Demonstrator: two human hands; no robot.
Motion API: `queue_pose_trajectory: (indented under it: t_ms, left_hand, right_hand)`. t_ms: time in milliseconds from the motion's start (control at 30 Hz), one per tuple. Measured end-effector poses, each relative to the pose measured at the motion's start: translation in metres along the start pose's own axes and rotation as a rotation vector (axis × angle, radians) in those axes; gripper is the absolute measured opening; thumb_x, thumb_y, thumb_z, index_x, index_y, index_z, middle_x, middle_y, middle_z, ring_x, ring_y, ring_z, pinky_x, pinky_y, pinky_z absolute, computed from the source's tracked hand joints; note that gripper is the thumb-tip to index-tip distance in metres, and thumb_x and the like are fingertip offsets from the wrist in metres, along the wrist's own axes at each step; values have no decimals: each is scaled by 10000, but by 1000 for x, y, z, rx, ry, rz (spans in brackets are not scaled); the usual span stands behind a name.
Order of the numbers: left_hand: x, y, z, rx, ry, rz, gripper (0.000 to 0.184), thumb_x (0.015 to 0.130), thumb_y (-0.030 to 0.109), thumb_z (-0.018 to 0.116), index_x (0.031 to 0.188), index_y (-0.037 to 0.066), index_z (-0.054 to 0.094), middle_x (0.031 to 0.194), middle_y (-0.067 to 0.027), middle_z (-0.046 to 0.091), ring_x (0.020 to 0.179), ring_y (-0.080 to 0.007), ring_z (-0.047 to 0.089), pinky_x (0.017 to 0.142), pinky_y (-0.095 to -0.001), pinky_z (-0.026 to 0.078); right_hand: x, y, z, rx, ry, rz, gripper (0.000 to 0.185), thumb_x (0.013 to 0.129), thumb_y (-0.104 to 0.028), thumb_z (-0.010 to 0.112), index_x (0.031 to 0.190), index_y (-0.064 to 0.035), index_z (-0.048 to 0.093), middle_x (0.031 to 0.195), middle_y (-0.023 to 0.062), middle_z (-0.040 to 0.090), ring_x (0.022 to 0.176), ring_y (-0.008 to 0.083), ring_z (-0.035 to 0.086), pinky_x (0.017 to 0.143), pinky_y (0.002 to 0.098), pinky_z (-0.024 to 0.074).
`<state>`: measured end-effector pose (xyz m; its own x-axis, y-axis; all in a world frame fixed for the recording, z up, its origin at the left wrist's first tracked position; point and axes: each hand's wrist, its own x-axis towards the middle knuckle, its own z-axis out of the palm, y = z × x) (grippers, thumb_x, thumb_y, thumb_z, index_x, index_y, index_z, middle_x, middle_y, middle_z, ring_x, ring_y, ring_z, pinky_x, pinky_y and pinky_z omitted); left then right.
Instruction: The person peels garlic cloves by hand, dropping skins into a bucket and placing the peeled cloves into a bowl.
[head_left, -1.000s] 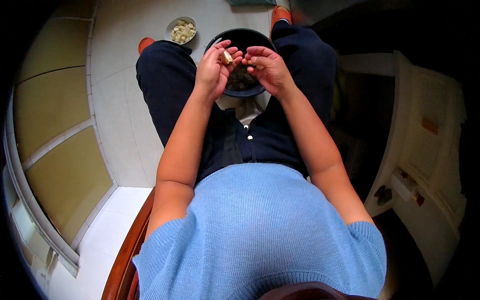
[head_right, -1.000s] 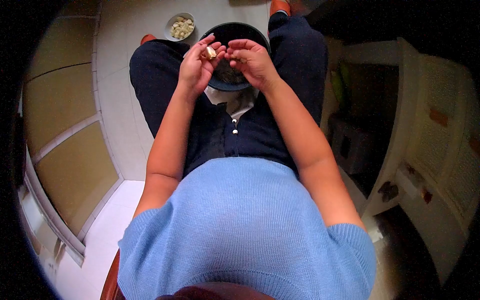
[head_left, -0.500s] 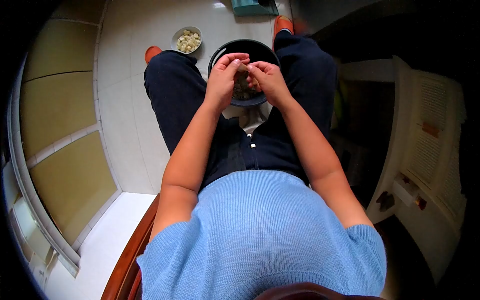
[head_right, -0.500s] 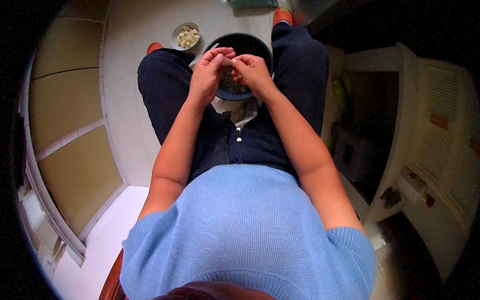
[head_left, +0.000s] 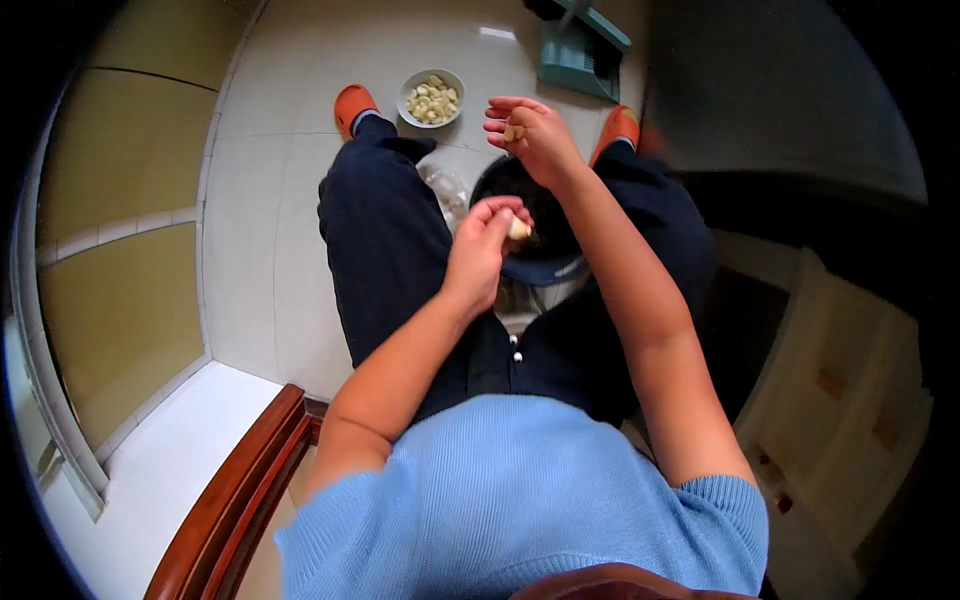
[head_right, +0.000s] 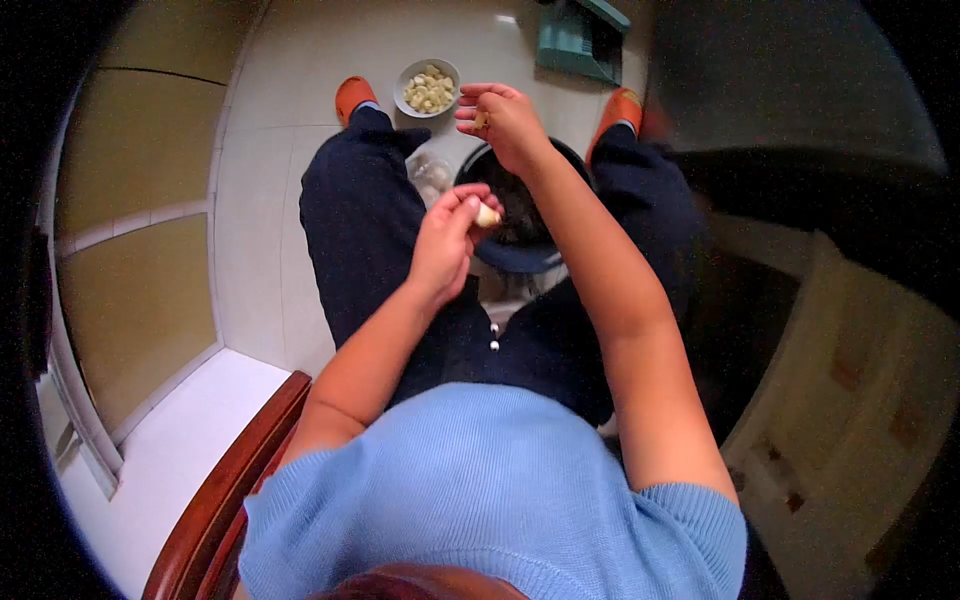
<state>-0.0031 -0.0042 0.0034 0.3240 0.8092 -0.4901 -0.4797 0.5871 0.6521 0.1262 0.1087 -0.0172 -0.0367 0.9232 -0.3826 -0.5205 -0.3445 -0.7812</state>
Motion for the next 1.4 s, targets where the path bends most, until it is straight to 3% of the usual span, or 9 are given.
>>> queue_pose_trajectory:
  t_ms: [233,400,500,633,733,833,900,1033,1400]
  left_hand:
    - [0,36,-24,-56,138,-103,175,920,100,437,1050,-1,498,975,-107,564,922,-178,559,837,-283,447]
    - [11,56,-41,-16,226,-74,158,924,92,426,1031,0,497,977,-113,584,929,-164,562,828,-274,438]
    - [11,69,-49,-9,255,-130,178,932,77,399,1028,-17,516,974,-83,580,948,-137,533,881,-272,395]
    - [15,75,-52,50,231,-167,182,936,82,396,1030,-15,516,988,-85,581,959,-138,534,882,-271,398]
    - [13,74,-50,94,209,-170,177,931,92,405,1034,-20,495,986,-129,590,944,-169,555,860,-296,415]
    - [9,66,-47,52,151,-109,179,932,104,411,1037,-12,499,995,-122,592,944,-164,555,853,-285,416]
    - [6,62,-43,47,126,-87,179,930,107,416,1036,-8,502,995,-117,593,940,-159,556,843,-277,418]
    - [2,51,-37,49,83,-21,183,921,128,444,1037,7,518,993,-91,595,898,-128,547,802,-245,421]
    - [-5,1,-32,47,81,134,173,898,101,513,1040,3,528,989,-81,581,882,-135,572,788,-255,474]
  right_hand:
    - [190,91,-25,-134,145,400,143,831,-176,546,902,-51,543,799,39,516,669,153,525,661,318,482]
    - [284,135,-46,-124,156,486,195,864,-269,504,842,-82,557,781,34,545,748,184,540,762,344,466]
    - [311,147,-46,-102,96,520,333,845,-287,555,1050,-27,511,1013,105,470,938,255,463,863,399,417]
    - [317,148,-39,-154,111,581,366,840,-265,556,1104,-19,498,1101,121,465,1014,267,449,879,409,404]
    - [307,145,-44,-392,178,531,344,866,-277,514,1095,-21,517,1149,119,491,1076,232,439,945,395,357]
    - [288,121,-50,-492,177,510,318,857,-242,527,1095,-31,519,1076,110,538,1011,218,503,883,371,407]
    - [266,99,-52,-438,116,452,222,826,-197,543,977,-35,544,875,68,582,826,180,574,715,334,453]
    - [208,41,-37,-598,107,301,231,842,-198,518,995,-29,551,881,71,589,761,170,586,663,306,472]
    - [-74,-11,1,-696,-290,36,266,871,-146,539,1092,-1,569,919,39,606,839,104,556,751,237,451]
